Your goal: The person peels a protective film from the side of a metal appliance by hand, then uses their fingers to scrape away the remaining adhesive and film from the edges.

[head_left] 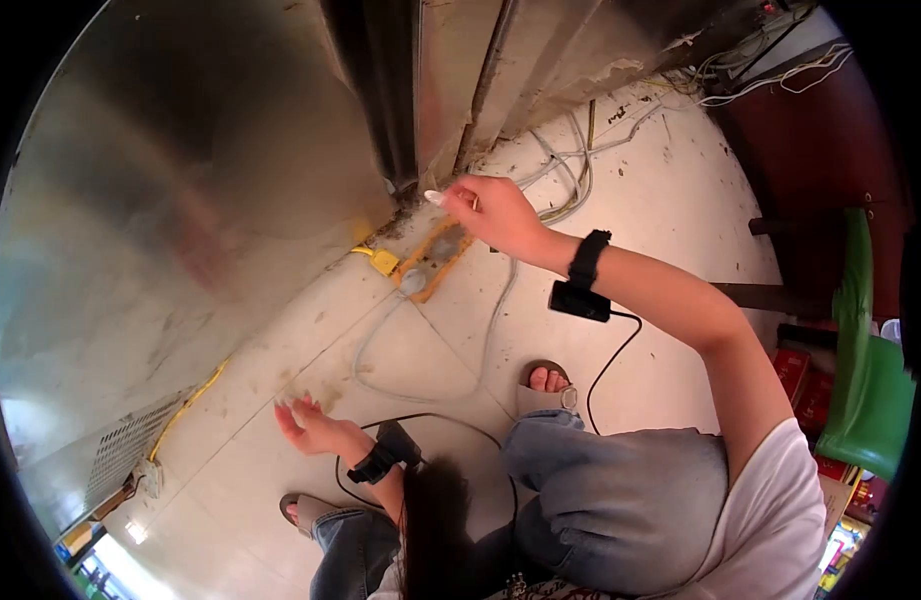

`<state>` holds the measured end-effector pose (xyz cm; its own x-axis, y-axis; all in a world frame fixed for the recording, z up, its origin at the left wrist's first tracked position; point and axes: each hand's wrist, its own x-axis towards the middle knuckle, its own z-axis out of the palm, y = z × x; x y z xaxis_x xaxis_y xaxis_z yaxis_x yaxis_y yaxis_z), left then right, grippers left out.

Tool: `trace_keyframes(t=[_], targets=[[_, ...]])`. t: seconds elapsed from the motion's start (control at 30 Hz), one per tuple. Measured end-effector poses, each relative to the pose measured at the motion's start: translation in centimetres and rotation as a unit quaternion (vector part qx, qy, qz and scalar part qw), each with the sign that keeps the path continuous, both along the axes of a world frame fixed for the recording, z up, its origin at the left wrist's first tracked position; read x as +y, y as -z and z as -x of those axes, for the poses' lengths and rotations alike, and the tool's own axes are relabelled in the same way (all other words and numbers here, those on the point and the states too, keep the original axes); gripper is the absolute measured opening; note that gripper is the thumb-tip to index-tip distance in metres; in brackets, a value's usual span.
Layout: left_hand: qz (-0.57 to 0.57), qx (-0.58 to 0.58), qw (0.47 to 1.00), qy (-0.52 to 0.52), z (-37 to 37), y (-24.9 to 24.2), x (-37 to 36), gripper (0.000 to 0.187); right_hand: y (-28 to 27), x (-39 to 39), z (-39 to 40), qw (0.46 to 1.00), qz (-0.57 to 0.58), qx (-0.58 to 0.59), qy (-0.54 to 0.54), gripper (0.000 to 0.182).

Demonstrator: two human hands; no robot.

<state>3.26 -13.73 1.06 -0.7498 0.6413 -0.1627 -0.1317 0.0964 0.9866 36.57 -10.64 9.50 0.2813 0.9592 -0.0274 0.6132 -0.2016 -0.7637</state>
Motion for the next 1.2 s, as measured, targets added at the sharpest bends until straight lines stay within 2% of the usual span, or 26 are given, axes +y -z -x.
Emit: trace_keyframes(t=[0.1,0.27,0.4,0.5,0.6,0.67,0.73,0.8,0.9,1.03,1.1,1.13,1.2], targets=[[0.014,-0.006,1.000,-0.003,-0.3,0.4,0.1,0.024,1.1,0.9,-0.2,0.993,0.005,-0.114,-0.012,0.037],[0.037,-0.045,0.998,-0.024,0.0,1.0,0.0,0.026,2.7,1.9,0.3,0.979,0.067,-0.192,-0.009,0.046],[0.034,-0.049,0.997,-0.047,-0.9,-1.0,-0.1,0.025,2.8,2.6,0.7,0.968,0.083,-0.238,0.001,0.045],[0.032,-0.012,0.999,-0.018,-0.7,-1.0,-0.2,0.029,2.9,3.3,0.4,0.973,0.085,-0.215,-0.013,0.043],[0.032,0.057,0.998,0.022,-3.3,-2.6,-0.2,0.030,4.7,3.4,-0.3,0.982,-0.038,-0.175,-0.063,0.033],[0.005,0.047,0.995,0.092,-5.8,-2.2,-0.5,0.026,4.3,3.1,0.1,0.979,-0.057,-0.169,-0.098,0.030],[-0.055,0.040,0.967,0.245,-8.0,-0.6,-0.9,0.025,4.3,2.8,0.3,0.978,-0.073,-0.163,-0.105,0.027],[0.011,-0.100,0.936,0.337,-11.9,-4.2,-0.4,0.023,4.5,2.8,0.5,0.980,-0.084,-0.158,-0.087,0.024],[-0.020,-0.042,0.899,0.434,-14.9,-6.1,1.1,0.023,4.4,2.6,1.0,0.983,-0.056,-0.160,-0.071,0.026],[-0.086,0.141,0.866,0.471,-17.7,-8.6,4.8,0.021,4.4,2.5,1.2,0.985,-0.046,-0.151,-0.067,0.026],[-0.074,0.211,0.823,0.523,-18.7,-10.8,6.5,0.021,4.0,1.9,1.2,0.985,-0.032,-0.157,-0.070,0.026],[-0.088,0.322,0.780,0.529,-18.7,-10.7,7.2,0.023,3.9,1.4,1.0,0.982,-0.029,-0.153,-0.107,0.025],[-0.020,0.421,0.717,0.555,-18.9,-10.6,7.9,0.027,3.9,-0.2,0.3,0.971,-0.019,-0.149,-0.185,0.024]])
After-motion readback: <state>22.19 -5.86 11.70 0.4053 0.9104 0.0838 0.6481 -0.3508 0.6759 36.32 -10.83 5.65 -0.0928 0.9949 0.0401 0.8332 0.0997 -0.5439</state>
